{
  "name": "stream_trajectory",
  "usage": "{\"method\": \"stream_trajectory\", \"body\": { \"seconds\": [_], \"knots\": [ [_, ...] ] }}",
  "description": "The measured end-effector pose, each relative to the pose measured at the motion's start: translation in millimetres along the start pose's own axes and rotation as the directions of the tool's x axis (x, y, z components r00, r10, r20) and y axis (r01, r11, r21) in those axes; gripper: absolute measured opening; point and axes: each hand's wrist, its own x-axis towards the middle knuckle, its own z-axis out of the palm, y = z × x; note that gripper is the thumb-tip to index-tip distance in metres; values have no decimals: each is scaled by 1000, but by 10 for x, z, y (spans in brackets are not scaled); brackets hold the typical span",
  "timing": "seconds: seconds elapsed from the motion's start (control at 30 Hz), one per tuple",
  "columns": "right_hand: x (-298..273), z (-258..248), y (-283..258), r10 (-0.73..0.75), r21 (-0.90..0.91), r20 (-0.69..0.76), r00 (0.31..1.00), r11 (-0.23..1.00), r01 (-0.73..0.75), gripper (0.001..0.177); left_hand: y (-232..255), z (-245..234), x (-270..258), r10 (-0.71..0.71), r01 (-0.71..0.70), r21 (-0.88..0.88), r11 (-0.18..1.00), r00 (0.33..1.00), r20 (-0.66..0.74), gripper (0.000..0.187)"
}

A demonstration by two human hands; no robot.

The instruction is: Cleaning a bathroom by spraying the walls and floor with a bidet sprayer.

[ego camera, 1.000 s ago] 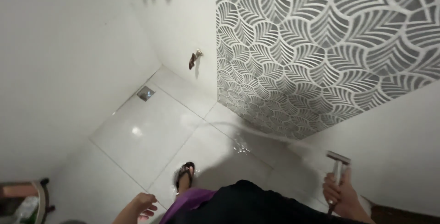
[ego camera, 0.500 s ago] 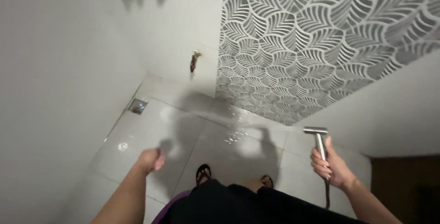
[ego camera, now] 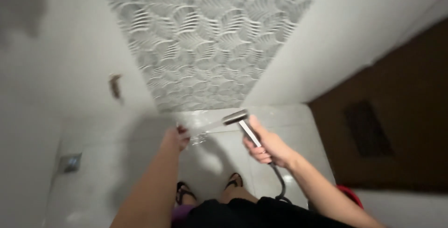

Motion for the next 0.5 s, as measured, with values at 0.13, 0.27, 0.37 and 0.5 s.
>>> {"method": "stream_trajectory", "body": {
  "seconds": [0.13, 0.27, 0.37, 0.5],
  "knots": [
    [-212, -45, 121, 2, 73, -100, 995, 997, 5, 76, -364, 204, 161, -142, 141, -16, 990, 986, -89, 35],
    [-393, -428, 303, -21, 118, -216, 976, 992, 47, 75, -1023, 758, 508, -297, 247, 396, 885, 952, 70, 39],
    [-566, -789, 416, -10, 181, -336, 942, 981, 75, 73, -1730, 1394, -139, -313, 41, 815, 577, 934, 175, 32],
    [-981, -1339, 691, -27, 199, -609, 793, 962, 186, 59, -2692, 2175, -1829, -580, 22, 922, 386, 783, 224, 74]
  ]
}}
